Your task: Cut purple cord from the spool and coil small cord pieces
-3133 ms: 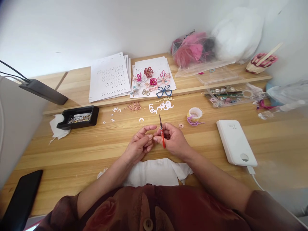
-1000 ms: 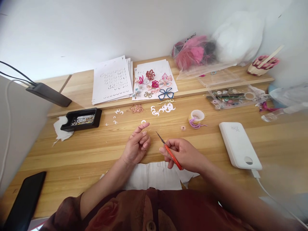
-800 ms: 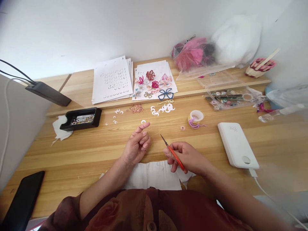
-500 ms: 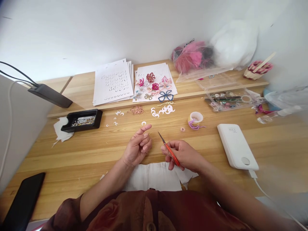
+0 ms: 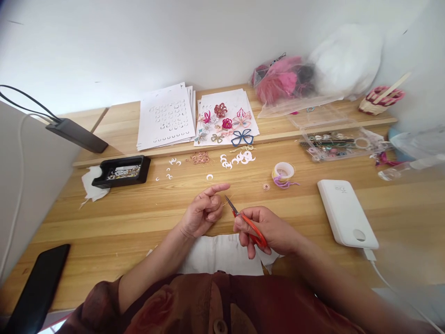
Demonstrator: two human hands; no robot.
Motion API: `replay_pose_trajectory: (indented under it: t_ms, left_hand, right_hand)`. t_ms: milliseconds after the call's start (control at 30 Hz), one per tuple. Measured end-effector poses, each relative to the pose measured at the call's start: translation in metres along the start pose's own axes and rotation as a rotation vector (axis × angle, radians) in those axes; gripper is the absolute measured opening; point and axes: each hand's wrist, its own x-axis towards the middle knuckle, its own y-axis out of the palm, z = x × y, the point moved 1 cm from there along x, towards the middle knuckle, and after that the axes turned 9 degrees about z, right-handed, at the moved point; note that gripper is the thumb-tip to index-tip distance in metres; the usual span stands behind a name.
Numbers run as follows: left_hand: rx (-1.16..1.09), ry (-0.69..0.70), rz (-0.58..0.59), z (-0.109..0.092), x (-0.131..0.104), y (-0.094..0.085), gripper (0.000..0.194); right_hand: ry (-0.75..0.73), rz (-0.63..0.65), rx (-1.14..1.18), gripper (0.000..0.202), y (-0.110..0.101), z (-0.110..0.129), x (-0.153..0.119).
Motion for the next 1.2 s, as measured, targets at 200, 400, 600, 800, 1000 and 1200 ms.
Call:
replay_pose_trajectory:
  t_ms: [200,400,600,800,1000,1200]
  left_hand:
    - [0.117,-0.067,0.102,0.007,-0.001,0.0,0.047]
    - [0.252,0.04,0.13,0.013,0.001,-0.002,0.071]
    - [0.332,0.089,0.126,0.015,0.004,-0.005,0.049]
    - [0.345,0.077,0.156,0.014,0.002,-0.003,0.052]
    - [0.28,0.092,0.121,0.014,0.005,-0.002,0.044]
    - [0.252,0.039,0.052,0.014,0.006,0.001,0.046]
  right_hand:
    - [-0.026,0.088,0.083,0.039,0.0,-0.006,0.003]
    - [-0.037,0.116,0.12,0.049,-0.002,-0.011,0.006]
    - [-0.04,0.177,0.15,0.049,-0.004,-0.014,0.008]
    - [-0.048,0.222,0.189,0.049,-0.006,-0.019,0.01]
    - [-0.08,0.202,0.156,0.05,-0.006,-0.016,0.009]
    - [-0.117,0.122,0.123,0.053,-0.005,-0.015,0.009]
